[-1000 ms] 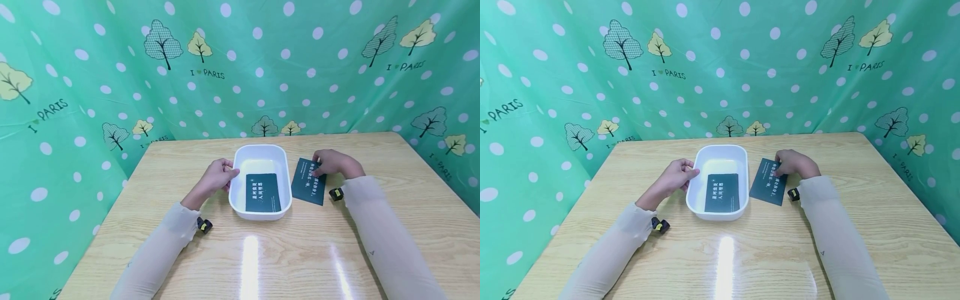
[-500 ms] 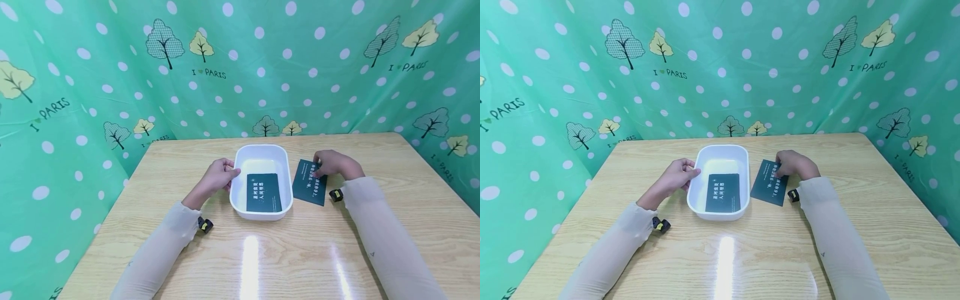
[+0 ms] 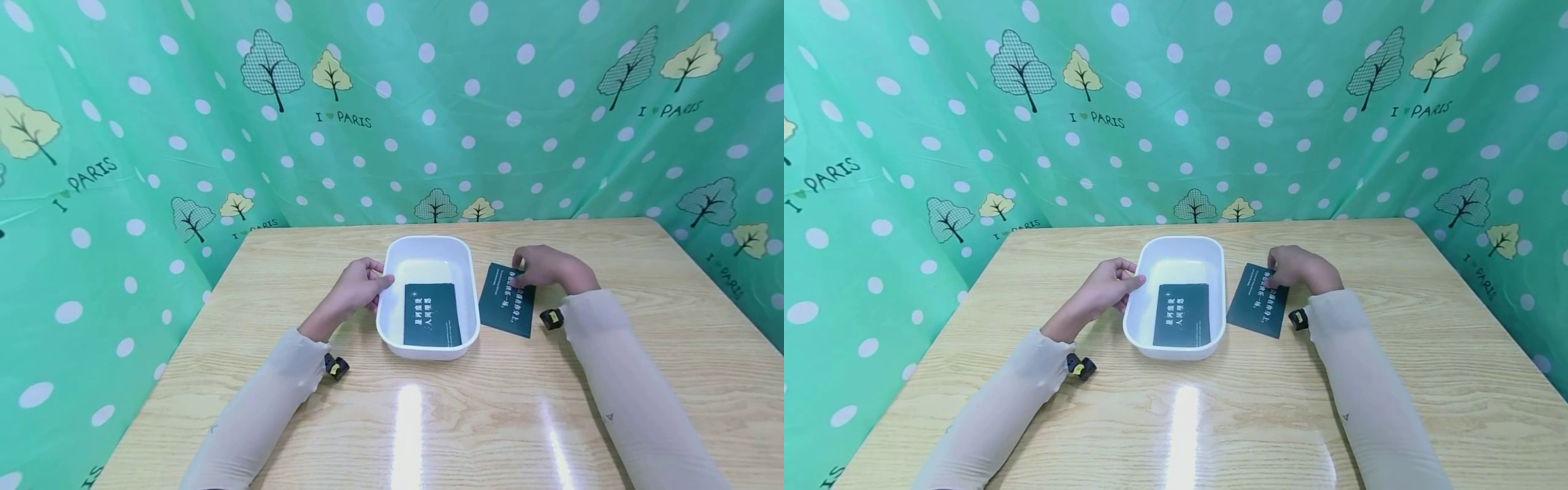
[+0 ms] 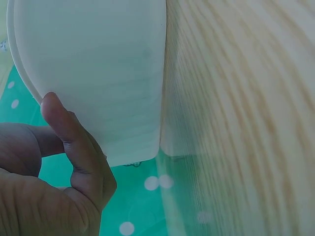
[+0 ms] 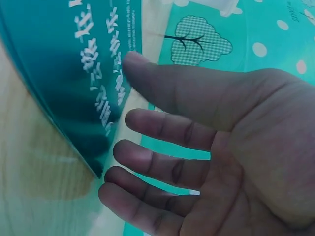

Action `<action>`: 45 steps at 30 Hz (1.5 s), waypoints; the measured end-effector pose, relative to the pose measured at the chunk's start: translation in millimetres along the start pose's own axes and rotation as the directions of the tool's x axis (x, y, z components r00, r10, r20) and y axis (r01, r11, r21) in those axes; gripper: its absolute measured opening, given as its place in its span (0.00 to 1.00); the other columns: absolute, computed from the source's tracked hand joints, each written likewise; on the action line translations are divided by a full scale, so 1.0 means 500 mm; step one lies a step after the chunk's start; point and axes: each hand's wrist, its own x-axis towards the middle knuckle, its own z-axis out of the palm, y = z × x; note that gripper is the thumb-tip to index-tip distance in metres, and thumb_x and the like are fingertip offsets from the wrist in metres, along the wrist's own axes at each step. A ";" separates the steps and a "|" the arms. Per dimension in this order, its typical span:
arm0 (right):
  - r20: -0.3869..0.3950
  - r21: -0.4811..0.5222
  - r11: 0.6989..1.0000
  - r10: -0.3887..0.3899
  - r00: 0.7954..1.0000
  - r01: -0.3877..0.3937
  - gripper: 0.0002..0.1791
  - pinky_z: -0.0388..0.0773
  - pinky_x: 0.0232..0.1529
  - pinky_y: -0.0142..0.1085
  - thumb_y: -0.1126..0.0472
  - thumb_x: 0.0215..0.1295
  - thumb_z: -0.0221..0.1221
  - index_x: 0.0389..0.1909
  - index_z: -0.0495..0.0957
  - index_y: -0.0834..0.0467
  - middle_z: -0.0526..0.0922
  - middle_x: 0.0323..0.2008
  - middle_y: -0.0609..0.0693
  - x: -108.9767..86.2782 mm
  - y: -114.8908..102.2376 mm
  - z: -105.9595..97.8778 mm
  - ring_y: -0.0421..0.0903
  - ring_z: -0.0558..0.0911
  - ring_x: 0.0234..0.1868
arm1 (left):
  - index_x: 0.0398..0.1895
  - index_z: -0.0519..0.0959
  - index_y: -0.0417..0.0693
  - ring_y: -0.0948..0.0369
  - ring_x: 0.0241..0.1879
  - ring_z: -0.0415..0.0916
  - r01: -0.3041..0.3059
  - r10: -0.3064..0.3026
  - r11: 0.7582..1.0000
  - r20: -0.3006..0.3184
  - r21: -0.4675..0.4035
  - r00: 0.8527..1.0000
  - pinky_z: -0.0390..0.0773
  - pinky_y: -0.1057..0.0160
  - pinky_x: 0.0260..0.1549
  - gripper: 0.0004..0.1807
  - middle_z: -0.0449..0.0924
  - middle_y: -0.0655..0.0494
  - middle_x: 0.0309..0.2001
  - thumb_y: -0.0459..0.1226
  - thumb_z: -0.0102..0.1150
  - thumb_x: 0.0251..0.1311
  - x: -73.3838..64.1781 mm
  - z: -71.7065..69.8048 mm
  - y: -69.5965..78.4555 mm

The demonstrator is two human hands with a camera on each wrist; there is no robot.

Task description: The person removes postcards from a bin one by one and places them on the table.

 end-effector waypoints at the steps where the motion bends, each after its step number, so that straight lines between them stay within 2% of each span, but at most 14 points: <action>1: -0.013 -0.003 1.000 -0.010 1.000 0.010 0.23 0.80 0.51 0.56 0.57 0.69 0.66 0.57 0.76 0.68 0.81 0.50 0.66 0.000 0.000 -0.001 0.60 0.80 0.47 | 0.55 0.72 0.38 0.58 0.18 0.76 0.000 0.000 1.000 0.000 -0.001 1.000 0.83 0.61 0.16 0.15 0.79 0.39 0.37 0.36 0.61 0.72 0.000 0.000 0.001; 6: -0.090 -0.012 0.997 -0.073 0.993 0.072 0.25 0.78 0.55 0.62 0.57 0.72 0.62 0.60 0.73 0.72 0.79 0.53 0.72 -0.004 -0.008 -0.011 0.68 0.79 0.55 | 0.55 0.72 0.38 0.58 0.19 0.77 0.001 -0.001 1.000 0.003 -0.006 1.000 0.83 0.60 0.16 0.15 0.80 0.38 0.38 0.37 0.61 0.72 0.000 -0.002 0.005; 11: -0.178 -0.021 0.995 -0.098 0.979 0.095 0.28 0.78 0.56 0.62 0.55 0.74 0.60 0.62 0.71 0.72 0.78 0.56 0.72 -0.008 -0.033 -0.009 0.66 0.79 0.55 | 0.55 0.72 0.38 0.58 0.19 0.76 0.003 -0.003 1.000 0.000 0.002 1.000 0.83 0.59 0.17 0.16 0.79 0.39 0.37 0.37 0.61 0.72 -0.004 -0.005 0.003; 17: -0.244 -0.017 0.991 -0.130 0.961 0.130 0.32 0.76 0.61 0.62 0.51 0.76 0.58 0.67 0.68 0.72 0.74 0.63 0.73 -0.009 -0.078 0.012 0.68 0.76 0.61 | 0.55 0.72 0.39 0.58 0.19 0.76 0.045 -0.045 0.999 -0.009 0.026 0.999 0.83 0.59 0.17 0.16 0.79 0.43 0.34 0.37 0.62 0.72 -0.015 -0.009 -0.013; 21: -0.295 -0.038 0.987 -0.159 0.942 0.155 0.35 0.72 0.65 0.64 0.49 0.77 0.57 0.70 0.65 0.72 0.70 0.66 0.73 -0.008 -0.114 0.020 0.70 0.71 0.66 | 0.55 0.72 0.38 0.58 0.19 0.76 0.035 -0.035 0.999 -0.011 0.018 0.999 0.84 0.57 0.18 0.16 0.79 0.41 0.34 0.37 0.61 0.72 -0.017 -0.012 -0.015; 27: -0.336 -0.055 0.980 -0.200 0.920 0.193 0.39 0.69 0.67 0.64 0.48 0.76 0.58 0.74 0.60 0.70 0.66 0.70 0.72 -0.015 -0.171 0.026 0.70 0.66 0.70 | 0.55 0.72 0.38 0.58 0.18 0.77 0.027 -0.027 1.000 -0.014 0.014 1.000 0.85 0.55 0.19 0.16 0.78 0.45 0.31 0.37 0.61 0.72 -0.013 -0.011 -0.010; 31: -0.331 -0.076 0.966 -0.259 0.907 0.248 0.40 0.70 0.67 0.62 0.46 0.74 0.60 0.75 0.61 0.67 0.67 0.69 0.70 -0.020 -0.203 0.040 0.68 0.67 0.70 | 0.55 0.72 0.38 0.58 0.18 0.77 0.017 -0.017 1.000 -0.005 0.004 1.000 0.84 0.57 0.18 0.16 0.79 0.46 0.31 0.37 0.61 0.71 -0.009 -0.009 -0.004; 36: -0.278 -0.093 0.949 -0.316 0.907 0.302 0.40 0.71 0.68 0.59 0.45 0.73 0.62 0.75 0.62 0.65 0.68 0.70 0.67 -0.015 -0.228 0.063 0.65 0.69 0.70 | 0.54 0.72 0.39 0.58 0.19 0.77 0.018 -0.018 1.000 0.001 -0.001 1.000 0.83 0.61 0.16 0.15 0.79 0.46 0.32 0.37 0.61 0.71 -0.004 -0.009 -0.001; 41: -0.241 -0.092 0.937 -0.350 0.905 0.337 0.39 0.72 0.68 0.56 0.47 0.72 0.63 0.74 0.63 0.65 0.68 0.70 0.66 -0.010 -0.239 0.081 0.62 0.71 0.69 | 0.54 0.72 0.39 0.58 0.19 0.77 0.018 -0.018 1.000 0.001 0.002 1.000 0.83 0.59 0.17 0.15 0.79 0.44 0.33 0.37 0.62 0.72 -0.001 -0.009 0.002; 45: -0.193 -0.102 0.933 -0.360 0.913 0.346 0.40 0.73 0.68 0.55 0.47 0.72 0.63 0.75 0.63 0.64 0.69 0.70 0.66 -0.010 -0.245 0.088 0.61 0.73 0.69 | 0.54 0.72 0.39 0.58 0.19 0.76 0.018 -0.018 1.000 0.006 0.001 1.000 0.83 0.59 0.17 0.16 0.79 0.41 0.35 0.37 0.62 0.72 0.001 -0.009 0.005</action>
